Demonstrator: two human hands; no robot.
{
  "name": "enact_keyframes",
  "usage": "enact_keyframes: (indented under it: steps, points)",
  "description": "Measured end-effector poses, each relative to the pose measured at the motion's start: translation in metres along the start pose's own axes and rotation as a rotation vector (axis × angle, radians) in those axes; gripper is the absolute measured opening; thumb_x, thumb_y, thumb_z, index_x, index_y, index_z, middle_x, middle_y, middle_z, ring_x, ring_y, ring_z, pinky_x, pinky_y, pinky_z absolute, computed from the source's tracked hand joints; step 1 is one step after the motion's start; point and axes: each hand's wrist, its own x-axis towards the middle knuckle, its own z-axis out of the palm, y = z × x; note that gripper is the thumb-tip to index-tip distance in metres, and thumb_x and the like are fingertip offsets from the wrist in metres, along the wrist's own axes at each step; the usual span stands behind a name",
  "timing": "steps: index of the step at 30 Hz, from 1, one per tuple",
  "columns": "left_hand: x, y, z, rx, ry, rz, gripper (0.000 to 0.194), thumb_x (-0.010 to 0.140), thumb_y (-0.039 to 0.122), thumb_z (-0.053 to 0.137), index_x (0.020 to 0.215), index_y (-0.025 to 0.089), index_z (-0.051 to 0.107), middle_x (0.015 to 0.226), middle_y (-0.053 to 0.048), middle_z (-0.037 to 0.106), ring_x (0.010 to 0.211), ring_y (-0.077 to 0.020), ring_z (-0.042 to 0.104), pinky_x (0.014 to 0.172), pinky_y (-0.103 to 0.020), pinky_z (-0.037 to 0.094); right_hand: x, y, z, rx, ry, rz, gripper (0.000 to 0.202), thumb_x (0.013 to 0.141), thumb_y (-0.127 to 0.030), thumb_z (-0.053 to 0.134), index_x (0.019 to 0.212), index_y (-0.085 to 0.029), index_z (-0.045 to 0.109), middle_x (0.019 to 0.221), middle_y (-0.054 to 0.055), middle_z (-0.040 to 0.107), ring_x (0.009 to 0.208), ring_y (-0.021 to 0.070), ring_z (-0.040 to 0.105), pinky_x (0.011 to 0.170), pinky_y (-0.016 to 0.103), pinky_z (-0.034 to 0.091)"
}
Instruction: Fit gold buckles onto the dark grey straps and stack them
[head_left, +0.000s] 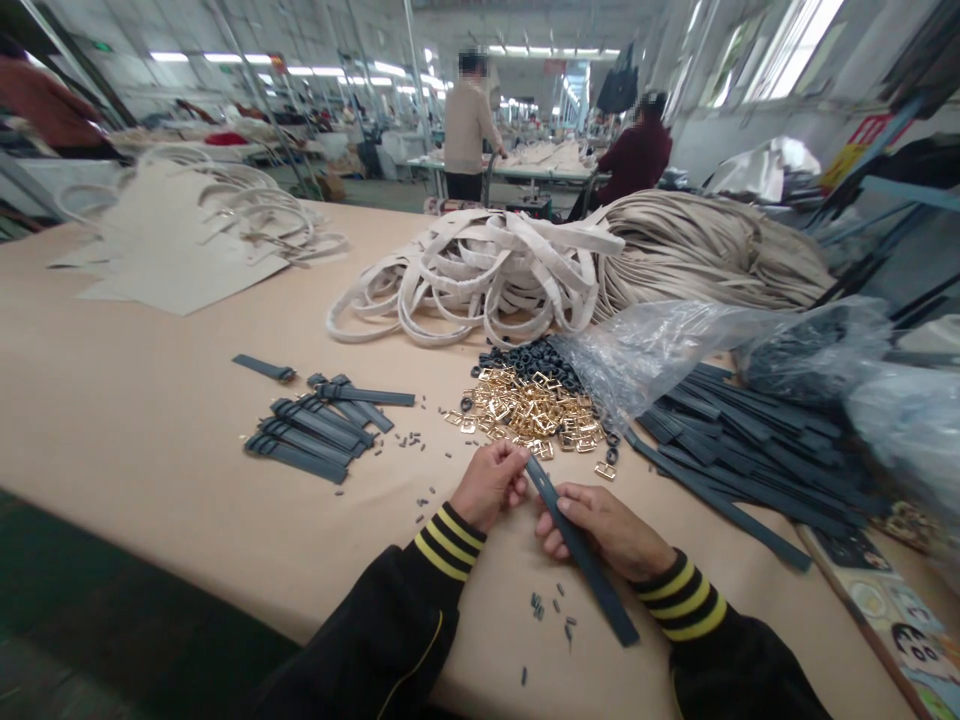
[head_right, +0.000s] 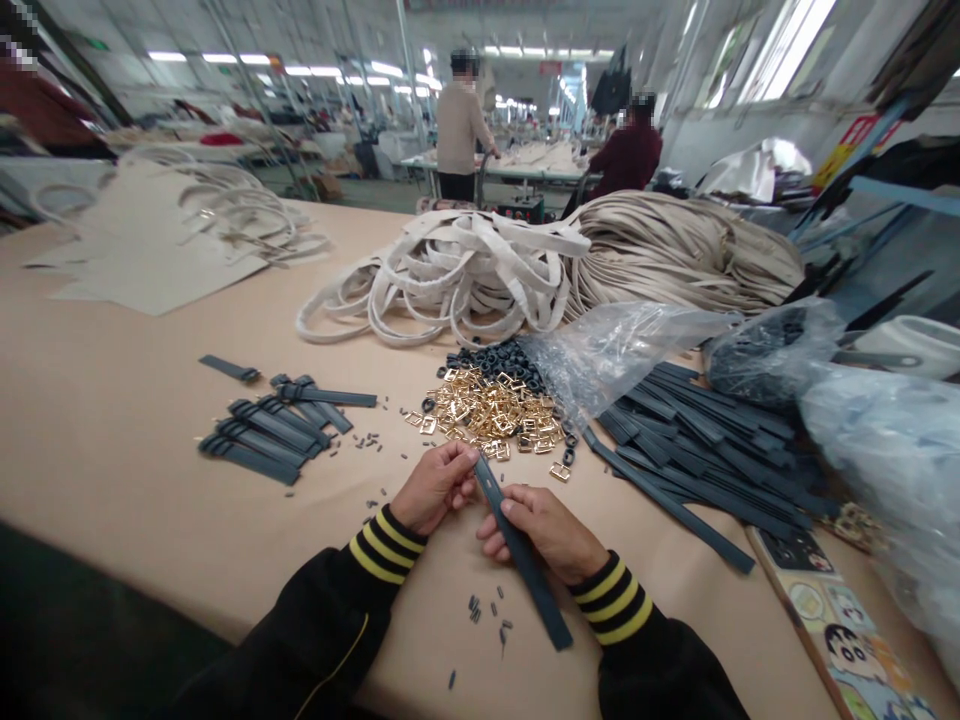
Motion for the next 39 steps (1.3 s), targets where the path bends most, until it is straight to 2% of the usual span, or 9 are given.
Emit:
enact_keyframes:
  steps: [12, 17, 19, 23, 26, 29, 31, 36, 39]
  points:
    - [-0.002, 0.002, 0.005, 0.003, 0.005, -0.028, 0.031, 0.070, 0.041, 0.057, 0.066, 0.014, 0.044, 0.048, 0.005, 0.047, 0.035, -0.0034, 0.043, 0.031, -0.011, 0.031, 0.000, 0.001, -0.002, 0.001, -0.013, 0.029, 0.036, 0.077, -0.042, 0.056, 0.098, -0.013, 0.050, 0.084, 0.010, 0.063, 0.067, 0.0137, 0.062, 0.062, 0.025, 0.047]
    - [-0.003, 0.004, 0.007, 0.200, -0.077, 0.053, 0.029, 0.073, 0.041, 0.054, 0.068, 0.013, 0.048, 0.050, 0.002, 0.054, 0.032, -0.0037, 0.043, 0.030, -0.012, 0.033, 0.004, -0.001, -0.003, -0.032, 0.050, -0.021, 0.032, 0.075, -0.043, 0.056, 0.086, -0.013, 0.050, 0.063, 0.000, 0.058, 0.045, 0.0074, 0.052, 0.044, 0.019, 0.043]
    - [-0.003, 0.011, -0.004, 0.168, 0.039, 0.160, 0.027, 0.073, 0.040, 0.054, 0.072, 0.013, 0.050, 0.059, 0.001, 0.056, 0.038, -0.0044, 0.046, 0.033, -0.013, 0.035, 0.003, -0.005, -0.007, 0.012, 0.091, -0.045, 0.029, 0.074, -0.040, 0.057, 0.083, -0.014, 0.050, 0.059, -0.003, 0.054, 0.040, 0.0054, 0.046, 0.041, 0.018, 0.041]
    - [-0.005, 0.026, -0.039, 0.089, 0.438, 0.388, 0.026, 0.070, 0.038, 0.057, 0.079, 0.015, 0.051, 0.070, 0.001, 0.055, 0.051, -0.0061, 0.051, 0.041, -0.015, 0.042, -0.012, -0.018, -0.015, 0.118, 0.187, -0.091, 0.021, 0.074, -0.032, 0.058, 0.081, -0.014, 0.052, 0.064, -0.001, 0.053, 0.045, 0.0057, 0.045, 0.045, 0.020, 0.044]
    - [-0.013, 0.029, -0.055, 0.343, 0.436, 0.406, 0.025, 0.070, 0.037, 0.057, 0.078, 0.014, 0.054, 0.069, 0.000, 0.056, 0.055, -0.0080, 0.051, 0.045, -0.017, 0.043, -0.029, -0.027, -0.018, 0.117, 0.202, -0.108, 0.020, 0.075, -0.031, 0.058, 0.082, -0.014, 0.053, 0.068, 0.000, 0.054, 0.047, 0.0062, 0.045, 0.046, 0.020, 0.043]
    - [-0.018, 0.026, -0.057, 0.595, 0.336, 0.425, 0.023, 0.074, 0.036, 0.052, 0.081, 0.015, 0.056, 0.070, -0.001, 0.056, 0.060, -0.0112, 0.053, 0.050, -0.020, 0.045, -0.049, -0.030, -0.019, 0.073, 0.233, -0.118, 0.021, 0.074, -0.034, 0.058, 0.082, -0.014, 0.054, 0.065, -0.001, 0.050, 0.044, 0.0052, 0.039, 0.040, 0.017, 0.037]
    - [-0.017, 0.024, -0.058, 0.730, 0.325, 0.452, 0.021, 0.075, 0.035, 0.049, 0.080, 0.016, 0.056, 0.070, -0.001, 0.057, 0.064, -0.0129, 0.054, 0.055, -0.022, 0.045, -0.061, -0.026, -0.022, 0.040, 0.273, -0.122, 0.023, 0.074, -0.036, 0.057, 0.083, -0.014, 0.054, 0.063, -0.002, 0.048, 0.041, 0.0044, 0.034, 0.035, 0.016, 0.030]
    - [-0.007, 0.033, -0.073, 1.067, 0.485, 0.478, 0.020, 0.078, 0.029, 0.041, 0.078, 0.016, 0.056, 0.070, -0.002, 0.059, 0.067, -0.0150, 0.055, 0.064, -0.026, 0.044, -0.080, 0.008, -0.032, -0.062, 0.470, -0.133, 0.027, 0.076, -0.041, 0.052, 0.085, -0.016, 0.052, 0.063, -0.003, 0.044, 0.039, 0.0042, 0.030, 0.032, 0.015, 0.026]
    - [0.005, 0.040, -0.081, 1.160, 0.507, 0.484, 0.018, 0.078, 0.025, 0.040, 0.076, 0.016, 0.056, 0.069, -0.003, 0.058, 0.067, -0.0157, 0.054, 0.068, -0.027, 0.042, -0.077, 0.029, -0.032, -0.238, 0.633, -0.190, 0.027, 0.079, -0.043, 0.044, 0.084, -0.017, 0.050, 0.059, -0.004, 0.041, 0.035, 0.0051, 0.029, 0.030, 0.017, 0.025]
